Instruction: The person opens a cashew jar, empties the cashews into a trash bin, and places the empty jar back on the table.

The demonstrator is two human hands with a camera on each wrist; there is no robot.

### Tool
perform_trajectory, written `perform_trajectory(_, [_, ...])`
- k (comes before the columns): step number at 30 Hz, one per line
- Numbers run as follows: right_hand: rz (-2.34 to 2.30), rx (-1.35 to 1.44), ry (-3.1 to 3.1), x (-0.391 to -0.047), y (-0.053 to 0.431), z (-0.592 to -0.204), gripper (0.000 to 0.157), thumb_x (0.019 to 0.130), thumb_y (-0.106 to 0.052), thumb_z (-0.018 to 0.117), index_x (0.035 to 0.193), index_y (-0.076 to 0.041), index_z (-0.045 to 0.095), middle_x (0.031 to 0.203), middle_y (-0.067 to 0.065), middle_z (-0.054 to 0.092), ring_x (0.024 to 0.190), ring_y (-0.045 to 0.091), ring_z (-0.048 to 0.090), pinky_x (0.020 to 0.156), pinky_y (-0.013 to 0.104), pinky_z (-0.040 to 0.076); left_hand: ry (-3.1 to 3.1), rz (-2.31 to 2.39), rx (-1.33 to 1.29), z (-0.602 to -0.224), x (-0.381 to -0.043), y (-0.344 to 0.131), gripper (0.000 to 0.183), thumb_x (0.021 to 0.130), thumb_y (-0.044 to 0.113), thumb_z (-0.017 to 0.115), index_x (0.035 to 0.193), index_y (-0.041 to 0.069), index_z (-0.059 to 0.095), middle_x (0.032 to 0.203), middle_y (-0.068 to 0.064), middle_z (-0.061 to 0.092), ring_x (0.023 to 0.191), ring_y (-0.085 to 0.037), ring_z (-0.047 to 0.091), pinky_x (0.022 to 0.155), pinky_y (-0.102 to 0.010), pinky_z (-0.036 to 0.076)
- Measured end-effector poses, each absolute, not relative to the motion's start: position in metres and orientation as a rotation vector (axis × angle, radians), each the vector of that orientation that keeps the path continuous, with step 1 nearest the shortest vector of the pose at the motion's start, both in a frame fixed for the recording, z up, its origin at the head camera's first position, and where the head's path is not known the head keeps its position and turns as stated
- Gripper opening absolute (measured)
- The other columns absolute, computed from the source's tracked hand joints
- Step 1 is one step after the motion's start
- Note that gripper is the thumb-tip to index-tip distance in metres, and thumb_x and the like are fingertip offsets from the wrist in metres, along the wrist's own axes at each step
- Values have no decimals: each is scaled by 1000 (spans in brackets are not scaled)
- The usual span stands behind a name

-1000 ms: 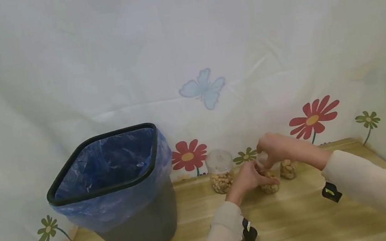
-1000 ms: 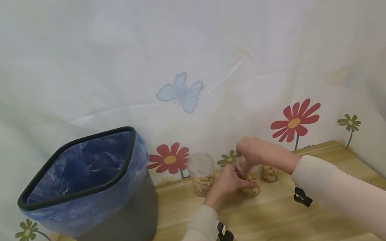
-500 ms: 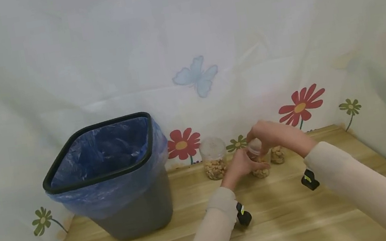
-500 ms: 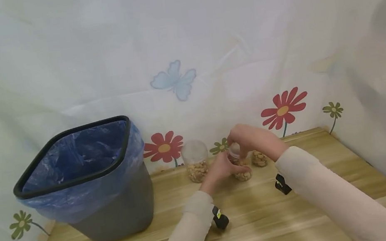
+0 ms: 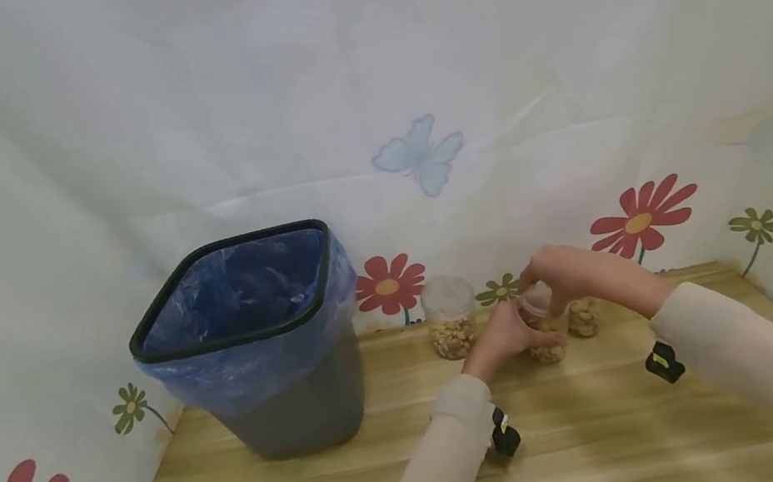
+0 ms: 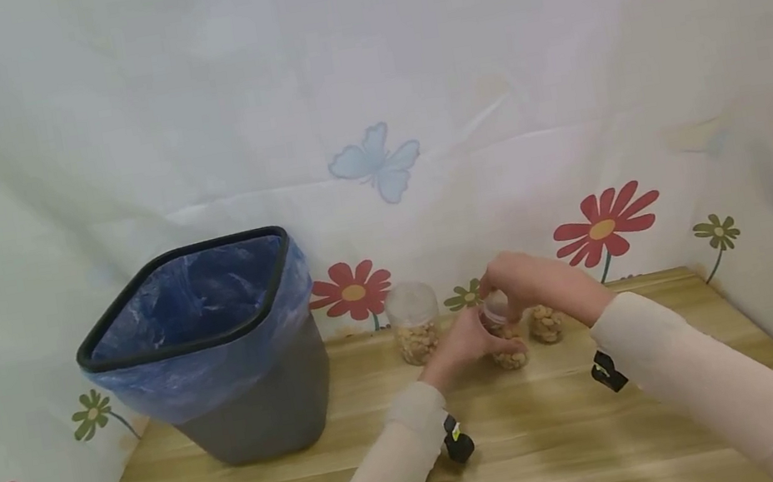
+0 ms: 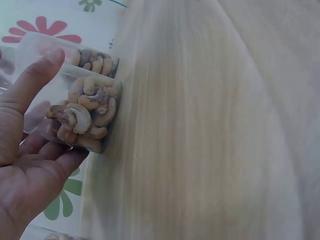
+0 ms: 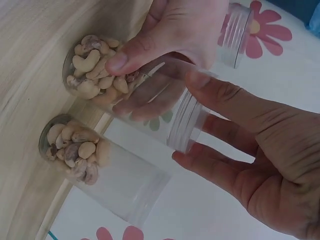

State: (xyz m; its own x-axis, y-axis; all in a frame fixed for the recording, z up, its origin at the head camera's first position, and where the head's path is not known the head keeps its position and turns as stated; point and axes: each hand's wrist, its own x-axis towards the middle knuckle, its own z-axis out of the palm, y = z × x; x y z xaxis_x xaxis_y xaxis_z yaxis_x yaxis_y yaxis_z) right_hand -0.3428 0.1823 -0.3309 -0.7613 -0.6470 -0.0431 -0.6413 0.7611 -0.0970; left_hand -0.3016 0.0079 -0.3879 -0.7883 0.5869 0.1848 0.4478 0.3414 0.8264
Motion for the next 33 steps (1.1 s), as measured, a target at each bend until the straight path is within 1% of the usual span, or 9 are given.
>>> perform_trajectory(2, [-113, -1076, 2874, -340, 186, -333, 39, 70, -11, 93, 106, -2, 78, 105, 13, 76, 95, 31, 70, 78, 41, 59, 2524, 1357, 811, -437, -338, 29, 35, 81, 23, 89, 106, 9, 68, 86, 0, 67, 74, -9, 58, 73, -30, 51])
perform_trajectory(3, [-100, -1087, 2871, -340, 186, -335, 39, 71, -12, 93, 106, -3, 78, 105, 12, 76, 94, 31, 70, 79, 41, 59, 2549, 1368, 761, -456, -349, 36, 35, 79, 22, 90, 105, 13, 69, 87, 1, 68, 74, -11, 59, 70, -26, 50])
perform_trajectory(5, [-86, -1096, 2875, -341, 183, -334, 40, 72, -14, 93, 108, -4, 78, 106, 11, 76, 95, 30, 70, 81, 42, 59, 2534, 1393, 740, -467, -361, 35, 36, 77, 23, 92, 103, 15, 69, 86, 2, 69, 74, -11, 60, 69, -27, 50])
perform_trajectory(12, [-35, -1044, 2859, -343, 178, -332, 46, 73, -16, 93, 113, -4, 76, 111, 11, 75, 103, 33, 67, 85, 43, 58, 2479, 1478, 766, -470, -364, 29, 36, 77, 26, 92, 105, 19, 69, 95, 10, 69, 83, -4, 60, 75, -25, 51])
perform_trajectory(17, [-20, -1091, 2889, -338, 185, -331, 43, 73, -14, 92, 112, -3, 77, 107, 11, 76, 98, 33, 68, 80, 41, 58, 2515, 1413, 816, -468, -366, 34, 36, 76, 31, 92, 99, 16, 68, 83, 8, 67, 73, -5, 56, 67, -23, 47])
perform_trajectory(25, [-93, -1204, 2869, -333, 184, -337, 42, 74, -14, 92, 113, -5, 77, 106, 9, 77, 87, 24, 71, 77, 37, 58, 2457, 1339, 833, -466, -365, 20, 36, 78, 27, 91, 104, 18, 66, 86, 7, 67, 73, -6, 57, 67, -24, 48])
perform_trajectory(27, [-88, -1214, 2834, -332, 184, -339, 43, 77, -14, 89, 117, -6, 76, 102, 7, 77, 74, 16, 67, 75, 34, 58, 2442, 1306, 863, -466, -365, 15, 35, 79, 28, 90, 102, 17, 67, 81, 6, 66, 69, -6, 56, 64, -24, 47])
perform_trajectory(30, [-134, -1213, 2780, -331, 188, -341, 43, 86, -20, 83, 124, -6, 72, 102, 8, 76, 57, 6, 53, 71, 31, 55, 2399, 1304, 905, -466, -363, 12, 35, 78, 29, 90, 103, 18, 68, 76, 6, 65, 66, -7, 55, 61, -24, 46])
perform_trajectory(33, [-198, -1170, 2804, -330, 186, -341, 42, 95, -24, 73, 132, -5, 67, 117, 14, 72, 71, 15, 66, 79, 38, 57, 2365, 1346, 900, -467, -363, 10, 39, 78, 30, 91, 109, 20, 70, 78, 4, 69, 66, -8, 57, 60, -25, 47])
